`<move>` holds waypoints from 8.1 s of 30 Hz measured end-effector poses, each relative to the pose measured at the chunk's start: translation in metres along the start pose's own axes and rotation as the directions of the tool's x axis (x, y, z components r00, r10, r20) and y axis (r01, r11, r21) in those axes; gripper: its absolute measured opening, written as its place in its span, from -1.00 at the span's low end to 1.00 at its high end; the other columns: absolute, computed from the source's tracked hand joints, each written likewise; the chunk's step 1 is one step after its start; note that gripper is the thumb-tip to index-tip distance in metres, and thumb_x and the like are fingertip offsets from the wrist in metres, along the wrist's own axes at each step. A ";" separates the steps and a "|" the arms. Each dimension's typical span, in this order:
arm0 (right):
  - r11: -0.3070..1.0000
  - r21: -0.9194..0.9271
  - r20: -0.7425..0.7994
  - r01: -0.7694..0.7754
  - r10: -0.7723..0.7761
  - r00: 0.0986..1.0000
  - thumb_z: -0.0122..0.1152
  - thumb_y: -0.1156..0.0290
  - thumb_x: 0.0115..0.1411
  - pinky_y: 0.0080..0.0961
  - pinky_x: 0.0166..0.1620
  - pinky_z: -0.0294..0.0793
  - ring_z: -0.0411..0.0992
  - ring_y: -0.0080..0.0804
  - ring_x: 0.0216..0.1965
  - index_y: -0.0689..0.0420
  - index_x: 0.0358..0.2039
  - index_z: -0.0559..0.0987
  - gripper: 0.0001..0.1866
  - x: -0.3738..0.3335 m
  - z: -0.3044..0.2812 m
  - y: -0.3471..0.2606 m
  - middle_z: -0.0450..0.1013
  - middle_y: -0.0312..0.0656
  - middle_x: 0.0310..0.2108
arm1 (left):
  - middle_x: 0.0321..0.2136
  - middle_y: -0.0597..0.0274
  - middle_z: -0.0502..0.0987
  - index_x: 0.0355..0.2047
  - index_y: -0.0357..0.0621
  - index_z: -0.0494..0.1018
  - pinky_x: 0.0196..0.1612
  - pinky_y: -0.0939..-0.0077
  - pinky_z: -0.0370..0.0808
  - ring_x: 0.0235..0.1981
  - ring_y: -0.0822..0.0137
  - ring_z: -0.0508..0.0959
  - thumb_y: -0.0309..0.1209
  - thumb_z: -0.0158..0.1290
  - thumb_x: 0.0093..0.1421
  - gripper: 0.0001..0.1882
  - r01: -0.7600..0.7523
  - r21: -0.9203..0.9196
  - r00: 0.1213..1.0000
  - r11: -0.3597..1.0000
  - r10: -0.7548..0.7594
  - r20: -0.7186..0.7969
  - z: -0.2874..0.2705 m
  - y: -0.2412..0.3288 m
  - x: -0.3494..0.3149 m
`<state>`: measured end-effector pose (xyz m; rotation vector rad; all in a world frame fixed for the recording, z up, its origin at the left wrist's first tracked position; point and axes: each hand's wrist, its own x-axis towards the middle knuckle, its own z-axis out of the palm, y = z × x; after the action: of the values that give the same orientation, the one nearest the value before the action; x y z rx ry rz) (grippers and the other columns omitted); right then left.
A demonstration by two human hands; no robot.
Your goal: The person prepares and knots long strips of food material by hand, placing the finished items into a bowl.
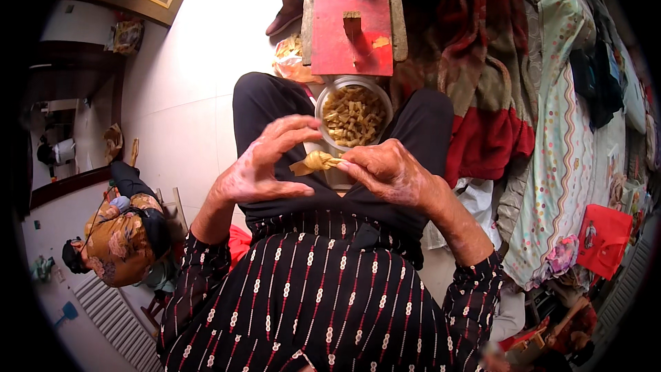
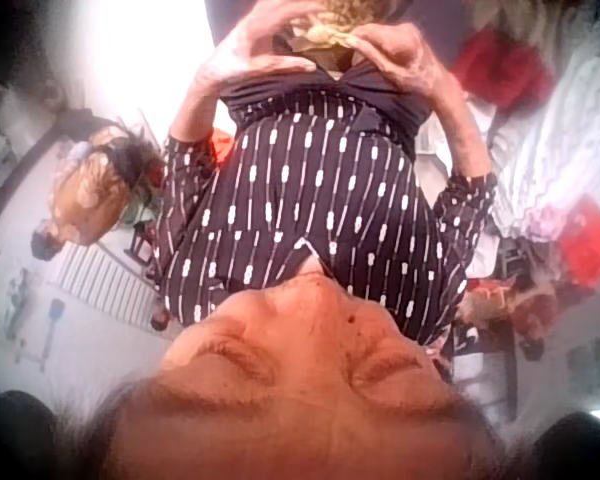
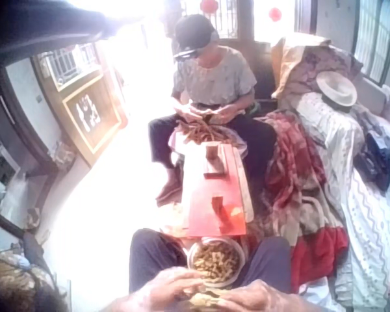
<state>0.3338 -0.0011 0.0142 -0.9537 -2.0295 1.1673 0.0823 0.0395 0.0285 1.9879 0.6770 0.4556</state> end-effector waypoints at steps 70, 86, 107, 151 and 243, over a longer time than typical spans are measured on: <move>0.919 0.147 -0.263 -0.367 0.394 0.881 0.05 0.37 0.27 -0.66 -0.51 0.19 0.17 -0.72 -0.55 0.27 -0.33 0.54 -0.79 0.023 -0.027 0.100 0.23 -0.49 -0.60 | -0.44 0.08 0.52 -0.15 -0.32 0.42 -0.33 0.44 0.48 -0.39 0.29 0.56 -0.20 0.05 0.22 -0.61 0.286 0.183 0.952 0.941 -0.257 -0.166 0.014 -0.149 0.086; 0.997 -0.010 -0.149 -0.072 0.069 0.986 0.12 0.53 0.13 -0.31 -0.48 0.43 0.47 -0.12 -0.48 0.27 -0.38 0.46 -0.92 -0.046 0.076 0.032 0.44 -0.08 -0.51 | -0.41 0.09 0.53 -0.11 -0.30 0.42 -0.32 0.33 0.45 -0.36 0.10 0.54 -0.61 0.16 0.02 -0.63 -0.083 -0.143 0.994 0.986 0.072 -0.078 0.073 -0.038 -0.022; 0.991 0.105 0.028 -0.087 0.085 0.996 -0.09 0.30 0.27 -0.09 -0.34 0.34 0.41 0.07 -0.48 0.22 -0.44 0.40 -0.74 0.031 0.077 0.016 0.38 0.06 -0.62 | -0.17 -0.01 0.48 -0.15 -0.22 0.42 0.07 0.15 0.32 -0.06 0.05 0.45 -0.60 0.21 -0.16 -0.53 0.070 0.576 0.997 0.814 -0.066 -0.028 -0.049 0.004 -0.039; 0.949 0.316 -0.306 0.005 0.097 0.947 0.00 0.24 0.27 -0.37 -0.45 0.32 0.38 -0.30 -0.55 0.30 -0.42 0.44 -0.67 0.022 0.073 0.014 0.33 -0.07 -0.63 | -0.22 -0.04 0.50 -0.16 -0.31 0.41 -0.31 0.24 0.58 -0.27 -0.05 0.57 -0.72 0.04 0.01 -0.66 -0.080 0.362 0.984 0.929 0.130 -0.118 0.026 -0.003 0.001; 0.961 -0.245 -0.064 0.129 -0.148 0.987 0.24 0.47 0.08 -0.36 -0.47 0.46 0.50 -0.20 -0.49 0.24 -0.42 0.52 -0.88 -0.007 -0.002 -0.011 0.48 -0.12 -0.52 | -0.70 0.27 0.48 -0.57 -0.32 0.48 -0.68 0.66 0.36 -0.74 0.54 0.45 -0.40 -0.03 0.26 -0.70 0.260 -0.439 0.963 0.860 -0.262 0.058 0.008 -0.001 -0.023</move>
<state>0.3358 -0.0097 0.0238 -0.9392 -2.1662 0.8077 0.0688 0.0203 0.0235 1.4388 0.7569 0.4053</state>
